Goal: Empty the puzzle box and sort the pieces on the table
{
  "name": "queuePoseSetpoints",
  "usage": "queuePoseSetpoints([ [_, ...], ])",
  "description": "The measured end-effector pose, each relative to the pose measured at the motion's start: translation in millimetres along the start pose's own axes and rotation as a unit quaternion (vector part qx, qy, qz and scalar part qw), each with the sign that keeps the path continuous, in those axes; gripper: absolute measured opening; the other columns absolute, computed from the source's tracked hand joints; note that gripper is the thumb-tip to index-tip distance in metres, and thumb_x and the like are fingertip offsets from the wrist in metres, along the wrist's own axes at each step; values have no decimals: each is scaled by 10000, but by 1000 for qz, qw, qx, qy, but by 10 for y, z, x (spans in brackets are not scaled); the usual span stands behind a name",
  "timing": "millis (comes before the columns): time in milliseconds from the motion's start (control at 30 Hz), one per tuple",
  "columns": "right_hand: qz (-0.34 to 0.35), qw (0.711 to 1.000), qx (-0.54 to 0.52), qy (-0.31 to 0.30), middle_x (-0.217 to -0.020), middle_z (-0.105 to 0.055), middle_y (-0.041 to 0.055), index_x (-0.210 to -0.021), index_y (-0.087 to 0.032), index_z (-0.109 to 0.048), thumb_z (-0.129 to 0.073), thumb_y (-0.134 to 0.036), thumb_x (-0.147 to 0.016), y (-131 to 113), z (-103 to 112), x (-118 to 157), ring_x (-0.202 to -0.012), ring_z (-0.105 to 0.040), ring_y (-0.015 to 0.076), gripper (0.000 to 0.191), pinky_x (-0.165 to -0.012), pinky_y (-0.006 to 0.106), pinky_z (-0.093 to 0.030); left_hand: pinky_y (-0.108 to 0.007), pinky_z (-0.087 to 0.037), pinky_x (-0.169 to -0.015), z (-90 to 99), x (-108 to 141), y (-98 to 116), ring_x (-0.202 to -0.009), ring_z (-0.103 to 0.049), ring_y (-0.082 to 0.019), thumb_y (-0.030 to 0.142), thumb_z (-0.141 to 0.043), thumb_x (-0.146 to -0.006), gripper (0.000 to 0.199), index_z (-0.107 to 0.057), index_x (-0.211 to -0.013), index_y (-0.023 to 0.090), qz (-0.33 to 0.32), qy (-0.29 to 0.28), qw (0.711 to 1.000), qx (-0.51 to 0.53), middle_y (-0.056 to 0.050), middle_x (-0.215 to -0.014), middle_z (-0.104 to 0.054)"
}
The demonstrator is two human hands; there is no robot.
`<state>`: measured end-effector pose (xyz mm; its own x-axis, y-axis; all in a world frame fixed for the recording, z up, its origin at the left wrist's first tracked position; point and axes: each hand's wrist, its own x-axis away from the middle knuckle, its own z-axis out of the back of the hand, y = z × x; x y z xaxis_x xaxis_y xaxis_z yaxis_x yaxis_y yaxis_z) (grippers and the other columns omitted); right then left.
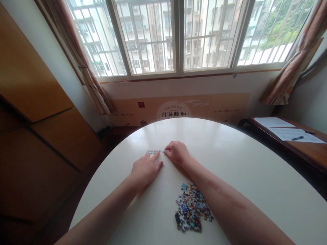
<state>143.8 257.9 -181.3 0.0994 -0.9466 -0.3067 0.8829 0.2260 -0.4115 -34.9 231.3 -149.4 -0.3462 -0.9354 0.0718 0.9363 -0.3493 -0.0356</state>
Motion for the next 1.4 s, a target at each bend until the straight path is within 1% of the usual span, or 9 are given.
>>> queuePoseSetpoints([
  [167,6,1000,-3,6,-976,-721,15,-939,-274,-796,-631,-342,-876,4,-24,-10,-873,-639,137,189,-796,232,-451,-409,-468,-946,17,-3,-37,-1189,-590,-325,557,-355,-987,598,-411,-1514,281,-5,1,1000,8,-173,-1402,-551],
  [300,13,1000,-5,8,-973,-719,17,-937,-274,-795,-638,-339,-872,3,-32,-6,-874,-640,138,181,-801,235,-451,-417,-480,-925,40,-3,-58,-1171,-602,-334,570,-364,-975,603,-420,-1509,298,-3,-2,1000,19,-171,-1388,-561],
  [633,16,1000,-6,17,-952,-716,1,-931,-285,-788,-645,-349,-869,26,-54,11,-871,-643,137,168,-806,243,-448,-412,-487,-914,74,10,-28,-1138,-622,-329,560,-372,-973,592,-434,-1502,302,0,1,1000,21,-167,-1387,-560],
  [767,16,1000,-5,20,-963,-717,7,-956,-281,-785,-641,-353,-872,27,-55,16,-882,-643,140,182,-822,246,-449,-408,-486,-916,69,7,-29,-1160,-611,-330,560,-373,-974,592,-425,-1507,308,0,1,1000,23,-162,-1395,-556],
  [900,15,1000,-3,21,-985,-717,17,-971,-274,-784,-640,-358,-873,30,-51,21,-893,-642,141,193,-832,245,-452,-408,-483,-931,57,2,-26,-1178,-600,-327,561,-368,-975,602,-414,-1515,298,-2,4,1000,23,-159,-1381,-566],
  [1133,13,1000,-2,21,-979,-716,28,-924,-257,-789,-642,-355,-876,14,-42,32,-890,-638,142,183,-833,243,-455,-401,-483,-930,58,0,-26,-1171,-598,-315,562,-363,-975,603,-416,-1513,295,1,-5,1000,21,-156,-1392,-558],
  [1267,12,1000,-2,19,-988,-717,41,-934,-241,-789,-639,-350,-880,1,-27,45,-894,-642,147,193,-832,243,-457,-417,-480,-932,59,7,-31,-1164,-599,-326,565,-361,-971,616,-416,-1513,277,-7,-5,1000,28,-163,-1378,-565],
  [1400,11,1000,0,19,-992,-717,30,-939,-250,-787,-641,-352,-883,-1,-22,50,-890,-646,145,187,-828,245,-458,-425,-472,-939,81,15,-19,-1178,-591,-335,553,-374,-973,617,-402,-1520,268,-3,-10,999,30,-175,-1401,-544],
])
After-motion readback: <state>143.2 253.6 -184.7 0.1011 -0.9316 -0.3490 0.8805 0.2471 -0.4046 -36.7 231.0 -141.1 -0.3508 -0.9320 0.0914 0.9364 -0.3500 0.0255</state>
